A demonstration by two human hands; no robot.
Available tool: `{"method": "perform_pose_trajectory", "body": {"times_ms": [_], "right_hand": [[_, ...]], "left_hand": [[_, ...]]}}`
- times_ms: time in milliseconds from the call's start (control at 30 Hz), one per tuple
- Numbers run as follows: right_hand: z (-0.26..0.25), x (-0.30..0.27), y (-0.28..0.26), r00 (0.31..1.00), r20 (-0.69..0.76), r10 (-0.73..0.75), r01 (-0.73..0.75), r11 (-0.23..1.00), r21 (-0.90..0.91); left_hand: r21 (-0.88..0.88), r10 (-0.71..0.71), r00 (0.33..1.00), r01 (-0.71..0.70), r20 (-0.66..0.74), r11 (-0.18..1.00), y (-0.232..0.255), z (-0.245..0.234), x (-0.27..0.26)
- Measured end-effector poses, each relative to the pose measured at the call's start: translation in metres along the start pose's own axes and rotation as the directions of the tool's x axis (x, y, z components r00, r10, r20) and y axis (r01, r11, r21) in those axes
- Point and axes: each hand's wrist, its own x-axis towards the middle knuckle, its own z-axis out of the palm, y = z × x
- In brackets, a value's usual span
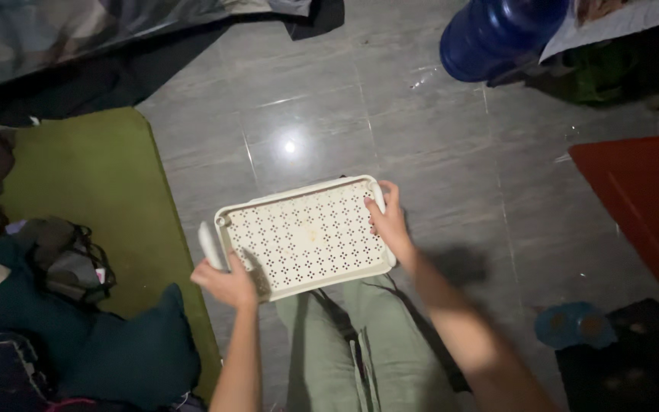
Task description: The person assembles a white plastic rolling shelf by stacking perforated trays, inserting the frame with wheels, and securing the wheels to the base. The person then lifts and orients the assembled unit upright.
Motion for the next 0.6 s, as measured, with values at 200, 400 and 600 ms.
{"method": "perform_pose_trajectory", "body": {"times_ms": [200,400,600], "right_hand": [[0.008,0.024,-0.01,0.987,0.023,0.161,-0.159,0.983,-0.088],[0.017,0.006,-0.03,0.988,-0.157,0.005,-0.063,0.927,-0.369],[0.005,-0.009,-0.035,0.927,-0.031,-0.375,0.271,0.721,-0.638]], "left_hand": [[-0.107,0.51,0.745,-0.519,0.43,0.848,0.034,0.048,-0.052],[-0.151,0.638,0.593,-0.663,0.492,0.733,0.07,0.076,-0.079],[-0.161,0.719,0.468,-0.771,0.515,0.617,0.07,0.094,-0.076]]}}
